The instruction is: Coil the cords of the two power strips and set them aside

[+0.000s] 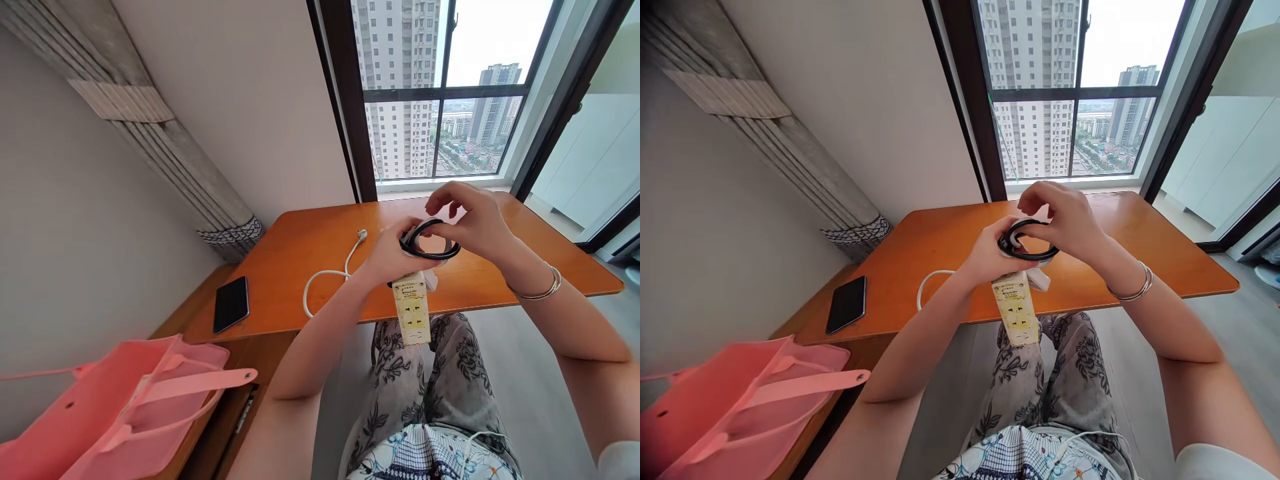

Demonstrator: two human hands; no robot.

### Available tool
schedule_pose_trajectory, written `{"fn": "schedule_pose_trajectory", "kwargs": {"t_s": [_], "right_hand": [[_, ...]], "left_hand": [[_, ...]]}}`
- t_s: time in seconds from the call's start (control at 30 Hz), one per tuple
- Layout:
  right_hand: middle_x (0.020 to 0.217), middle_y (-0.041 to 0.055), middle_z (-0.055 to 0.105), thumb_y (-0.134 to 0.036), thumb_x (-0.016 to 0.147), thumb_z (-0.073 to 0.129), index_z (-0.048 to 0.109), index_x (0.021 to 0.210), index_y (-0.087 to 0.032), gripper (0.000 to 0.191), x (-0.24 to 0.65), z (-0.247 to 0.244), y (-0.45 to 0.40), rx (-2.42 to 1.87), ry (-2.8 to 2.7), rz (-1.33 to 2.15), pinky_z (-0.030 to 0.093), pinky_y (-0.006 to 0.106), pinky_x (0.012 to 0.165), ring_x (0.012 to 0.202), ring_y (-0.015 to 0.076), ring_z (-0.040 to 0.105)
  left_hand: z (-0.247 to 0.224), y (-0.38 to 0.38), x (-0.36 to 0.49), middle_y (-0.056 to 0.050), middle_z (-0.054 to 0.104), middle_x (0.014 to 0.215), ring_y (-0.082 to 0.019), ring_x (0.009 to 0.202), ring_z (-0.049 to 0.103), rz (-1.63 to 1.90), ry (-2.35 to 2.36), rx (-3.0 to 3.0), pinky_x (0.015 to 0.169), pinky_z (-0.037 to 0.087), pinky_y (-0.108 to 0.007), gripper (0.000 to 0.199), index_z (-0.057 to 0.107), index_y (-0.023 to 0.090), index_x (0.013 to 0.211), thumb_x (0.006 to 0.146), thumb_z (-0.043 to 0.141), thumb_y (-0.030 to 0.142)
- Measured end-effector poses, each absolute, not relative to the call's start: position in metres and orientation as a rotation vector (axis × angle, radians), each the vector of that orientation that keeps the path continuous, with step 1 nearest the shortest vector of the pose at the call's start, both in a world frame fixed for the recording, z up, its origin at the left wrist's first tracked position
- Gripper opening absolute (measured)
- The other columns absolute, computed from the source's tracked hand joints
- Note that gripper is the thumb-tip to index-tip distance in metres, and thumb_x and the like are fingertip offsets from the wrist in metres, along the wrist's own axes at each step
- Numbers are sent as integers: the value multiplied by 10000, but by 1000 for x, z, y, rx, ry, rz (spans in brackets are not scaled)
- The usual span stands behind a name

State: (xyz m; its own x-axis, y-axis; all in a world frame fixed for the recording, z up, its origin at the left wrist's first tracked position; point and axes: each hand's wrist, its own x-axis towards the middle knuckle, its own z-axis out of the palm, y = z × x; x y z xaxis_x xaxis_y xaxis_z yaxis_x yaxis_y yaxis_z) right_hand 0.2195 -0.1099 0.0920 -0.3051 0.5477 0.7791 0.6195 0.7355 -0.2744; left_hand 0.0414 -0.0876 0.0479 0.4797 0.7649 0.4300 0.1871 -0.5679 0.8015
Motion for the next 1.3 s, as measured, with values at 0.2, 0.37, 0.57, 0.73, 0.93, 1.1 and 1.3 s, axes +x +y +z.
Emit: {"fn": "schedule_pose_trajectory", "kwargs": {"t_s": [0.2, 0.37, 0.57, 0.73, 0.93, 1.1, 1.3], "right_hand": [[985, 46, 725, -290, 857, 652, 731, 940, -244, 124, 226, 95, -101, -854, -2116, -26, 501, 382, 852, 939, 220, 652], [1013, 61, 744, -334, 906, 600, 755, 958, -238, 189, 229, 78, -85, -873, -2020, 177, 514, 405, 888, 975, 239, 679], [926, 13, 762, -316, 906, 600, 752, 916, -277, 158, 220, 70, -89, -884, -1898, -29, 402, 537, 1093, 951, 234, 707], [874, -13, 755, -292, 891, 614, 744, 922, -314, 135, 217, 75, -108, -902, -2001, -182, 346, 543, 1162, 868, 208, 710], [822, 9, 737, -270, 881, 580, 722, 880, -260, 143, 220, 77, -100, -917, -1948, -140, 517, 436, 933, 786, 197, 681], [801, 26, 711, -307, 867, 599, 675, 833, -210, 127, 229, 86, -80, -959, -1850, -49, 517, 339, 720, 756, 190, 657], [801, 7, 680, -313, 885, 605, 670, 939, -236, 114, 247, 91, -75, -873, -1790, 95, 552, 349, 681, 757, 187, 683]], "left_hand": [[46, -71, 36, -47, 735, 992, -207, 887, 686, 1245, 729, 1895, 794, 534, -322, 601, 644, 185, 1093, 554, 878, 310], [36, -69, 39, -52, 722, 1069, -194, 890, 701, 1252, 734, 1863, 808, 542, -322, 648, 590, 220, 1163, 590, 864, 346], [36, -79, 48, -28, 716, 1071, -196, 964, 671, 1326, 897, 2067, 834, 531, -312, 617, 578, 226, 1169, 616, 837, 315], [34, -78, 55, -10, 715, 993, -198, 897, 667, 1301, 980, 2221, 783, 525, -312, 520, 630, 230, 1101, 625, 825, 305], [24, -63, 65, -57, 699, 1112, -251, 1001, 669, 1267, 1021, 2324, 820, 532, -361, 600, 600, 244, 1227, 667, 804, 313], [23, -46, 42, -132, 551, 1419, -252, 1199, 616, 1253, 702, 2173, 958, 506, -356, 855, 410, 263, 1444, 721, 763, 552], [14, 11, -44, -113, 685, 1217, -259, 1119, 643, 1042, 1450, 2014, 936, 509, -351, 394, 657, 201, 1101, 899, 523, 511]]}}
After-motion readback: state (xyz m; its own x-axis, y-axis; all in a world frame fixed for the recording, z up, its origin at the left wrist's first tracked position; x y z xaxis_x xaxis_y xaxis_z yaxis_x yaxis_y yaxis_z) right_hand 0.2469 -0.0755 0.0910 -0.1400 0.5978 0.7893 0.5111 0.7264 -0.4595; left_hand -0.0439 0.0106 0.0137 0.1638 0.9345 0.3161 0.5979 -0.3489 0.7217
